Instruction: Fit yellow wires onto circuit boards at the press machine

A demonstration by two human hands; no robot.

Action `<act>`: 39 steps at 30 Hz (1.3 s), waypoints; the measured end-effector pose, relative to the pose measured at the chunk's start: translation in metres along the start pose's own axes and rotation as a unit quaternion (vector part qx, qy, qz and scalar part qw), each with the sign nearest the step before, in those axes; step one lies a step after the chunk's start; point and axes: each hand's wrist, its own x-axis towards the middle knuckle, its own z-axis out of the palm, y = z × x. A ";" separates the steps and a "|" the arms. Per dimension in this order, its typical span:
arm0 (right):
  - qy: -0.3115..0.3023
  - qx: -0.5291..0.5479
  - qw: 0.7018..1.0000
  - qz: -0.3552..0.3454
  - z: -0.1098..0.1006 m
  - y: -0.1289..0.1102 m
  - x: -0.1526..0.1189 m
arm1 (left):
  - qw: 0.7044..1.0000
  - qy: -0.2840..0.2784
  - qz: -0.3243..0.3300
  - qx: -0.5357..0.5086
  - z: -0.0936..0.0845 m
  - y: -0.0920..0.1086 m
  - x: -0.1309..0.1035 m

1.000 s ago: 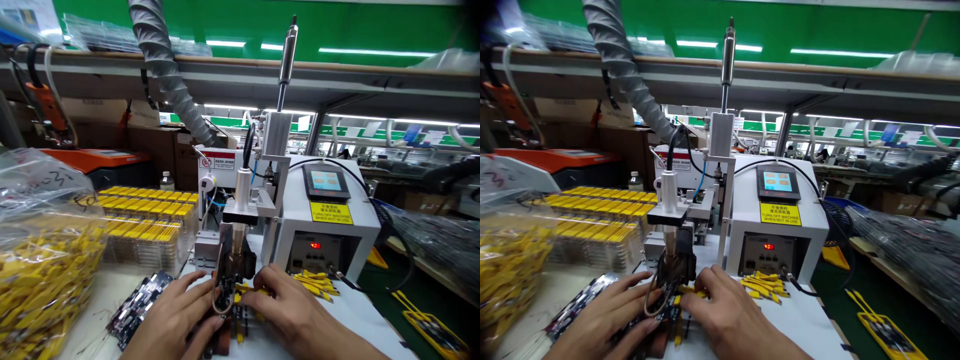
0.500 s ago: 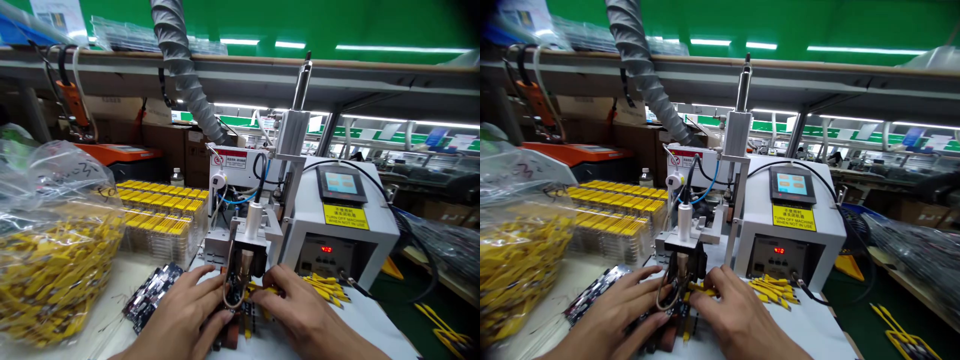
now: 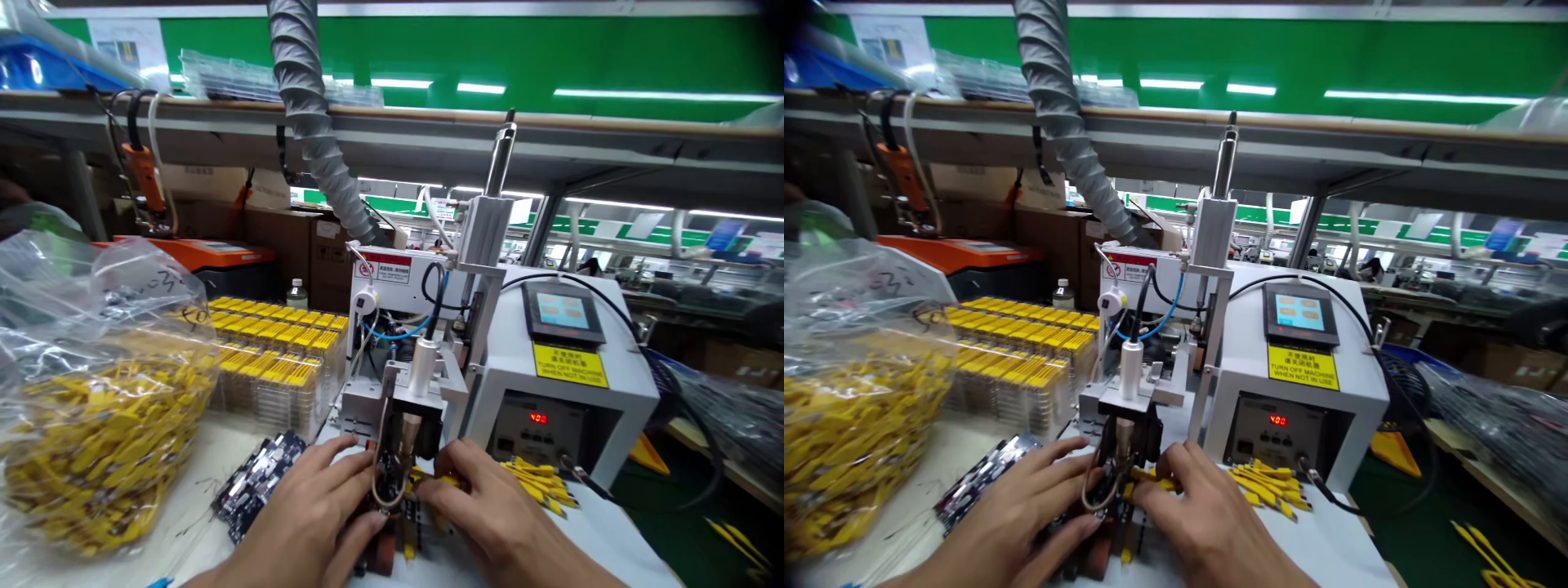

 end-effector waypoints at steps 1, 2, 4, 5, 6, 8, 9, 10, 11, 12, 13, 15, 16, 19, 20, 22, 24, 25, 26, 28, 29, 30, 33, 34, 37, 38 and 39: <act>-0.005 -0.005 1.000 -0.002 0.000 0.000 0.000 | 1.000 0.006 -0.001 0.000 0.000 0.000 0.000; -0.008 -0.009 1.000 -0.002 0.000 0.000 0.000 | 1.000 0.011 -0.002 -0.001 0.000 0.000 0.000; -0.010 -0.014 1.000 0.004 0.000 0.000 -0.001 | 1.000 0.016 0.001 -0.002 0.000 0.000 0.000; -0.008 -0.016 1.000 0.007 0.001 0.001 -0.001 | 1.000 0.015 0.003 0.001 0.000 0.000 -0.001; -0.002 -0.017 1.000 0.006 0.002 0.001 -0.001 | 1.000 0.011 0.005 0.004 0.001 -0.001 -0.002; 0.009 -0.014 1.000 -0.002 0.003 0.002 -0.001 | 1.000 0.001 0.007 0.009 0.001 -0.001 -0.004; 0.016 -0.010 1.000 -0.007 0.004 0.002 -0.001 | 1.000 -0.002 0.007 0.010 0.001 -0.002 -0.004; 0.020 -0.004 1.000 -0.012 0.004 0.002 -0.002 | 1.000 -0.002 0.006 0.010 0.002 -0.002 -0.004; 0.021 0.002 1.000 -0.016 0.004 0.002 -0.002 | 1.000 0.002 0.005 0.010 0.001 -0.001 -0.004; 0.019 0.008 1.000 -0.016 0.004 0.002 -0.002 | 1.000 0.006 0.004 0.011 0.001 -0.001 -0.003; 0.018 0.011 1.000 -0.016 0.004 0.002 -0.001 | 1.000 0.010 0.004 0.014 0.001 -0.001 -0.003; 0.014 0.011 1.000 -0.008 0.003 0.001 -0.001 | 1.000 0.009 0.003 0.026 -0.001 0.000 -0.002; 0.014 0.012 1.000 -0.004 0.003 0.001 0.000 | 0.999 0.006 0.002 0.033 -0.001 0.000 -0.001; 0.009 0.018 1.000 -0.001 0.001 0.001 0.002 | 0.999 0.002 -0.006 0.046 0.000 -0.003 -0.004; 0.005 0.017 1.000 -0.004 0.000 0.001 0.002 | 0.999 0.005 -0.009 0.045 0.002 -0.004 -0.006; -0.001 0.007 1.000 -0.010 -0.001 0.001 0.003 | 0.999 0.017 -0.011 0.035 0.006 -0.008 -0.010; -0.001 -0.004 1.000 -0.013 -0.001 0.001 0.004 | 0.999 0.020 -0.010 0.025 0.011 -0.011 -0.013; 0.000 -0.007 1.000 -0.013 -0.001 0.001 0.004 | 1.000 0.018 -0.008 0.025 0.012 -0.012 -0.014; 0.004 -0.008 1.000 -0.014 -0.001 0.001 0.004 | 0.999 0.016 -0.003 0.029 0.012 -0.012 -0.014; 0.009 -0.007 1.000 -0.016 -0.001 0.001 0.005 | 0.999 0.003 0.004 0.046 0.009 -0.011 -0.012; 0.014 -0.007 1.000 -0.019 -0.001 0.001 0.005 | 0.999 -0.002 0.008 0.054 0.007 -0.009 -0.010; 0.019 -0.007 1.000 -0.020 -0.001 0.001 0.005 | 0.998 -0.009 0.010 0.061 0.004 -0.008 -0.008; 0.023 -0.005 1.000 -0.021 -0.001 0.001 0.005 | 0.997 -0.019 0.014 0.078 -0.003 -0.005 -0.002; 0.025 -0.004 1.000 -0.019 -0.001 0.001 0.005 | 0.996 -0.016 0.016 0.081 -0.004 -0.004 -0.001; 0.030 0.008 0.999 -0.009 -0.001 0.001 0.004 | 0.997 -0.013 0.012 0.075 -0.002 -0.005 0.000; 0.028 0.013 1.000 -0.005 -0.002 0.000 0.004 | 0.997 -0.012 0.010 0.071 -0.001 -0.006 0.000; 0.019 0.021 1.000 -0.001 -0.002 0.000 0.004 | 0.997 -0.011 0.008 0.070 0.000 -0.007 -0.001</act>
